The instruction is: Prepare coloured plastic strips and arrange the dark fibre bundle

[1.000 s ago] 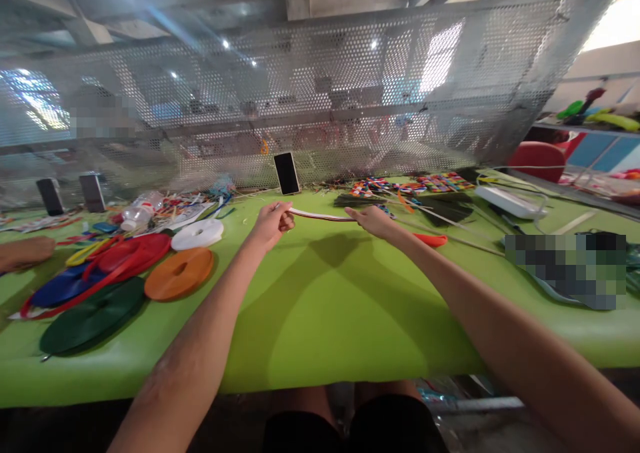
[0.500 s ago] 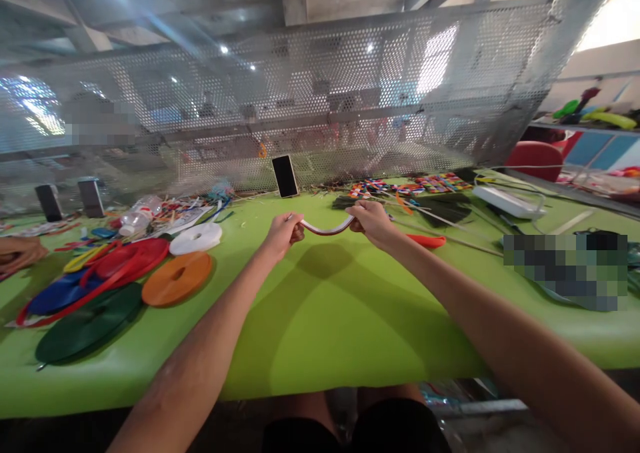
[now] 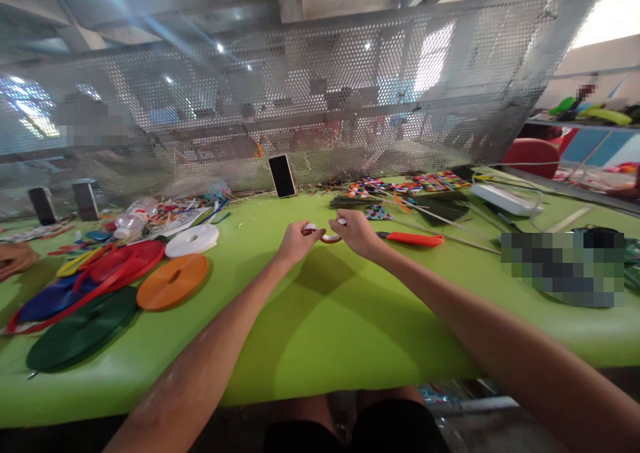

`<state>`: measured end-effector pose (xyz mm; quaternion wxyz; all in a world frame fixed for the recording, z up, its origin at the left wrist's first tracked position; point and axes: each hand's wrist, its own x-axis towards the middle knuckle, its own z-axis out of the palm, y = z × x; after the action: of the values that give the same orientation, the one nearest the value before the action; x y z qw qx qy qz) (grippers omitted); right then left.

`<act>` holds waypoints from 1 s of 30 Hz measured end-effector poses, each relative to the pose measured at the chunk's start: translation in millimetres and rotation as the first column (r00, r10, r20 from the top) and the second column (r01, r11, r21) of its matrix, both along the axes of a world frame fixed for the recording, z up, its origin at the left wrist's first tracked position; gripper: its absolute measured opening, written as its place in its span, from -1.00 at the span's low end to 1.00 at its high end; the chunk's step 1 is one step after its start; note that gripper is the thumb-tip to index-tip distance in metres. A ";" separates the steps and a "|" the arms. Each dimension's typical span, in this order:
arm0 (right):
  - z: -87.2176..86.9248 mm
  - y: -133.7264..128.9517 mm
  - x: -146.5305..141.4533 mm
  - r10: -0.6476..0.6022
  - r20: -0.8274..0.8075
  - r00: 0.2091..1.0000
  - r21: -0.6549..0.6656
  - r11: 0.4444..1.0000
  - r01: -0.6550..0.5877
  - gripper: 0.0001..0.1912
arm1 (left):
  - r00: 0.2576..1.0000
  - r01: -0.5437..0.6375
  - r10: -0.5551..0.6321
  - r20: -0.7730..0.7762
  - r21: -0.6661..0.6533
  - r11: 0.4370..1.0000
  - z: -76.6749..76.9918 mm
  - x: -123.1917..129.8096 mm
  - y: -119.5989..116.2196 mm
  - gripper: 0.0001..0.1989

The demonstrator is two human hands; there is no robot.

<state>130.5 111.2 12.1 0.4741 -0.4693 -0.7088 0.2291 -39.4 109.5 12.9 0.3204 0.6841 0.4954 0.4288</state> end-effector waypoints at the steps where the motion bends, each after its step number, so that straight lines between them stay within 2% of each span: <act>1: -0.3 -0.4 -0.4 -0.008 0.011 1.000 -0.004 1.000 0.008 -0.69 | 1.000 0.016 -0.016 0.002 0.003 1.000 0.1 0.5 -0.5 -0.59; 5: 0.7 -1.5 -0.7 -0.018 0.029 0.999 -0.013 1.000 0.018 -0.68 | 0.999 0.029 -0.029 0.030 -0.015 0.999 -0.7 -1.3 1.2 -0.57; 11: 1.2 -2.9 -2.4 -0.034 -0.010 0.999 -0.006 0.999 0.034 -0.59 | 0.999 -0.035 0.035 0.007 0.051 0.998 -4.9 -2.8 4.8 -0.76; 15: -0.8 -3.7 -5.4 -0.025 -0.064 0.998 -0.027 0.999 0.023 -0.47 | 0.995 -0.026 0.024 0.101 0.016 1.000 -10.3 -2.2 8.0 -0.89; 18: 1.4 -4.9 -6.2 -0.005 -0.134 0.991 -0.050 0.999 -0.002 -0.41 | 0.960 0.036 -0.020 0.279 -0.052 0.998 -13.1 -0.8 9.3 -0.82; 22: 6.9 -6.0 -4.8 0.047 -0.230 0.972 -0.119 0.990 -0.076 -0.41 | 0.862 0.120 -0.036 0.506 -0.134 0.984 -12.2 2.5 6.4 -0.69; 25: 7.5 -5.8 -4.1 0.061 -0.252 0.966 -0.150 0.983 -0.102 -0.42 | 0.832 0.143 -0.038 0.553 -0.147 0.979 -9.8 4.2 3.8 -0.62; 30: 2.4 -4.0 -3.8 0.103 -0.295 0.950 -0.151 0.977 -0.153 -0.45 | 0.817 0.103 -0.017 0.577 -0.116 0.988 -5.4 3.9 2.3 -0.59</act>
<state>126.7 107.2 14.6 0.5134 -0.4232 -0.6396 0.3851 -35.5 111.8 7.5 0.5158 0.5140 0.3833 0.5683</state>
